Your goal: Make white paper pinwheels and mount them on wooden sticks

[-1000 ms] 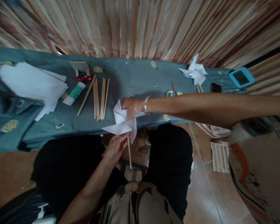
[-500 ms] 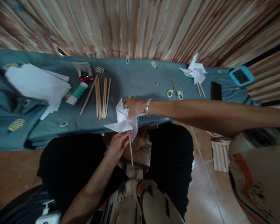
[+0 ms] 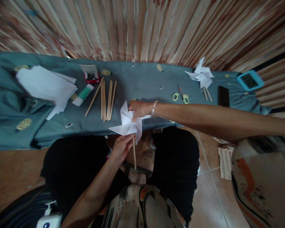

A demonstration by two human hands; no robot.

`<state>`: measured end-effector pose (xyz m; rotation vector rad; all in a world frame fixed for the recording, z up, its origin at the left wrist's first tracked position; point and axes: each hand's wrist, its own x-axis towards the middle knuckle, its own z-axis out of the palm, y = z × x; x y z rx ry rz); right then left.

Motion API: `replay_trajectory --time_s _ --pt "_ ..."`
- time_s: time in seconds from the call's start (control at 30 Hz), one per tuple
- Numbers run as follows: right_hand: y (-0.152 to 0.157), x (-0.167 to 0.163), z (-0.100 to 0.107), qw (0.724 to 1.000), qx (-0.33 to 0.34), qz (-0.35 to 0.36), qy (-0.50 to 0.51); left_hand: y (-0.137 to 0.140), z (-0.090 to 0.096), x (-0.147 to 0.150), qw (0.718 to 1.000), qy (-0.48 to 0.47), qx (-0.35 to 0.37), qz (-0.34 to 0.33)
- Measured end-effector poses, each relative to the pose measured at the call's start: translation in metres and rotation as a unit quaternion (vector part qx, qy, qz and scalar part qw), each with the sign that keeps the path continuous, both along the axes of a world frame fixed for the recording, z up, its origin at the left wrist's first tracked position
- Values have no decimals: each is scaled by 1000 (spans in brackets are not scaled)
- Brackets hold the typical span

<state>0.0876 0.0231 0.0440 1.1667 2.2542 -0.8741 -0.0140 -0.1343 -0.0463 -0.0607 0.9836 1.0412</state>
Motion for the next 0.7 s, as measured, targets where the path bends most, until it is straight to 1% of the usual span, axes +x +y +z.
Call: replay_trajectory --time_s 0.1,0.2,0.3,0.43,0.53,0.7 --pt "0 2 3 1000 -5 4 11 0 1 0 1000 10 9 -2" --pt "-2 8 1 999 -3 -5 32 -2 3 -1 1000 19 19 -9" --pt "-5 20 -4 995 -27 -49 86 -4 8 -1 999 32 27 -16" --pt "-10 37 -5 973 -81 -118 179 -6 17 0 997 53 42 -24" --pt "-13 46 3 965 -84 -136 210 -4 25 1 996 68 56 -26" --pt "-17 52 22 950 -52 -168 257 8 37 0 991 91 96 -30"
